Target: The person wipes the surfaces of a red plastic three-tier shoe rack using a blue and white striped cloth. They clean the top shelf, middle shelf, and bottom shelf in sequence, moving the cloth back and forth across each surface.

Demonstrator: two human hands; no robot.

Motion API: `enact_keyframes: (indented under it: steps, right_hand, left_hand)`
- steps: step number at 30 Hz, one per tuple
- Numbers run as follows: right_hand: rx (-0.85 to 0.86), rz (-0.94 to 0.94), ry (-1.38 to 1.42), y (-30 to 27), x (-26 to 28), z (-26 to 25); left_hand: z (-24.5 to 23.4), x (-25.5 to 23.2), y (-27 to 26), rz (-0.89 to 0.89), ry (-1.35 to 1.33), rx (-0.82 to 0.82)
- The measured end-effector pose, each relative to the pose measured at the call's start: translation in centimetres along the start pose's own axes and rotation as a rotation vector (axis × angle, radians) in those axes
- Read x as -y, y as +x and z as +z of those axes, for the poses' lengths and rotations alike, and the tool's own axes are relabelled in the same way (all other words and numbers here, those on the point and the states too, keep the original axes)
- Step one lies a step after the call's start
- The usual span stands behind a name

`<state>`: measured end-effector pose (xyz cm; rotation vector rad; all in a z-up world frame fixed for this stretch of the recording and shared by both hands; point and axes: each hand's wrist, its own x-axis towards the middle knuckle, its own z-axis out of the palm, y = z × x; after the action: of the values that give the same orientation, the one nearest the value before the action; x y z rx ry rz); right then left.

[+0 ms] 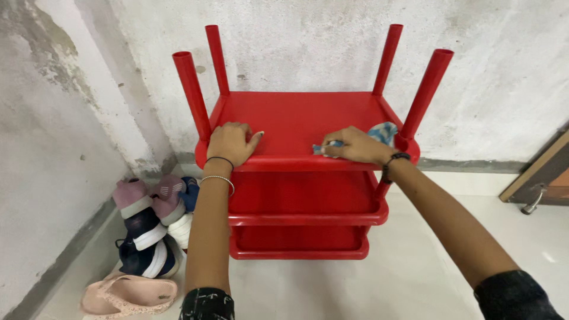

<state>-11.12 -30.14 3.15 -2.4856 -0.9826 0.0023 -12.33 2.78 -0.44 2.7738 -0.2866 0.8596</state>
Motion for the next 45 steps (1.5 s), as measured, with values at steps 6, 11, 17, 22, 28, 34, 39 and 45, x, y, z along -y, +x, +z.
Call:
enact_keyframes:
  steps: [6,11,17,22,28,34,39,45]
  right_hand:
    - [-0.184,0.094,-0.293,-4.1,-4.9,-0.8]
    - [-0.250,0.125,-0.554,-2.0,-7.4,1.0]
    - [-0.343,0.127,-0.646,-1.8,-7.9,1.1]
    - [-0.220,0.394,-0.859,-3.2,-4.3,1.0]
    - [-0.191,0.534,-0.777,-3.3,-0.6,-0.3]
    - [-0.224,0.516,-0.517,-0.3,-1.4,0.7]
    - [-0.169,-0.084,-0.617,4.5,-1.0,3.4]
    - [0.090,0.245,0.119,9.5,8.9,5.9]
  left_hand:
    - [1.3,-0.4,-1.8,0.018,0.032,-0.229]
    - [2.7,-3.6,-6.0,0.168,0.089,-0.232]
    - [3.5,-8.3,-6.1,0.331,0.166,-0.200]
    - [4.4,-11.7,-6.0,0.180,0.137,-0.018]
    - [3.2,-12.0,-5.7,0.141,0.241,0.122]
    - [3.1,-12.6,-6.0,0.008,0.278,0.200]
    - [3.0,-7.6,-7.9,-0.090,0.046,-0.066]
    - [2.1,0.5,-9.9,-0.138,-0.083,-0.206]
